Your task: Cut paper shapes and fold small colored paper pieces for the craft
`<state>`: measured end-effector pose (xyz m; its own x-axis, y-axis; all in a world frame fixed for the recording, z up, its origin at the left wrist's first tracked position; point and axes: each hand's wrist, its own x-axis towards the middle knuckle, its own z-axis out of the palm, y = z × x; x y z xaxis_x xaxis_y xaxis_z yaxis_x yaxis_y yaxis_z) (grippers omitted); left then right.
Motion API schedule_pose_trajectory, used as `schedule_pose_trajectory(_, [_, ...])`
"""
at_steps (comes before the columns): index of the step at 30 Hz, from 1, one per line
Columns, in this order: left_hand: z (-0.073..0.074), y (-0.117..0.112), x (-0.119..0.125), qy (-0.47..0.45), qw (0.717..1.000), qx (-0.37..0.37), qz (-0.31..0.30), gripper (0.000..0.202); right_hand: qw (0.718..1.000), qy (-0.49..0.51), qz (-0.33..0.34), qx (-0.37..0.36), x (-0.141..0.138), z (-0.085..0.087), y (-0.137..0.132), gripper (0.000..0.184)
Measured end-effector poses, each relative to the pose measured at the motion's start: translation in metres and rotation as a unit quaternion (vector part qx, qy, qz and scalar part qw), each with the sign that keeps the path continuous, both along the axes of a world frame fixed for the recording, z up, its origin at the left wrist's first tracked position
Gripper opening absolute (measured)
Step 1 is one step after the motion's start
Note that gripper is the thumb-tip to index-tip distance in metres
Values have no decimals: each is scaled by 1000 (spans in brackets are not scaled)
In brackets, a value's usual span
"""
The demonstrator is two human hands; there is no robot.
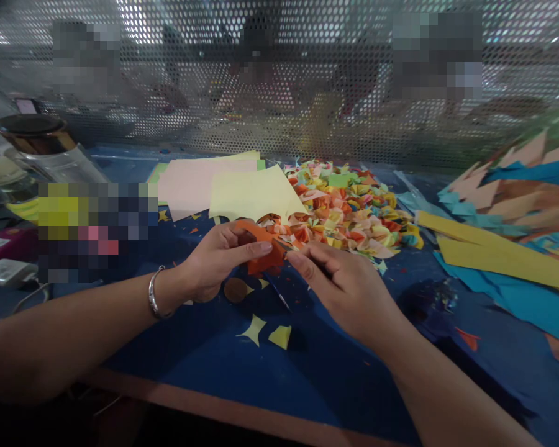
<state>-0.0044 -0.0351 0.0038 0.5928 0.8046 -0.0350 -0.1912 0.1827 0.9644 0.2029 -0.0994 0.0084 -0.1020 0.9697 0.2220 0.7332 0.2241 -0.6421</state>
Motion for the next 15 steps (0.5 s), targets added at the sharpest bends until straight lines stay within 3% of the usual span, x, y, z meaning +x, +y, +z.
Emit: schedule_pose_trajectory(15, [-4,3,-1,15,1000,8,-26,24,1000,-7,3,-10,2,-2,0,59])
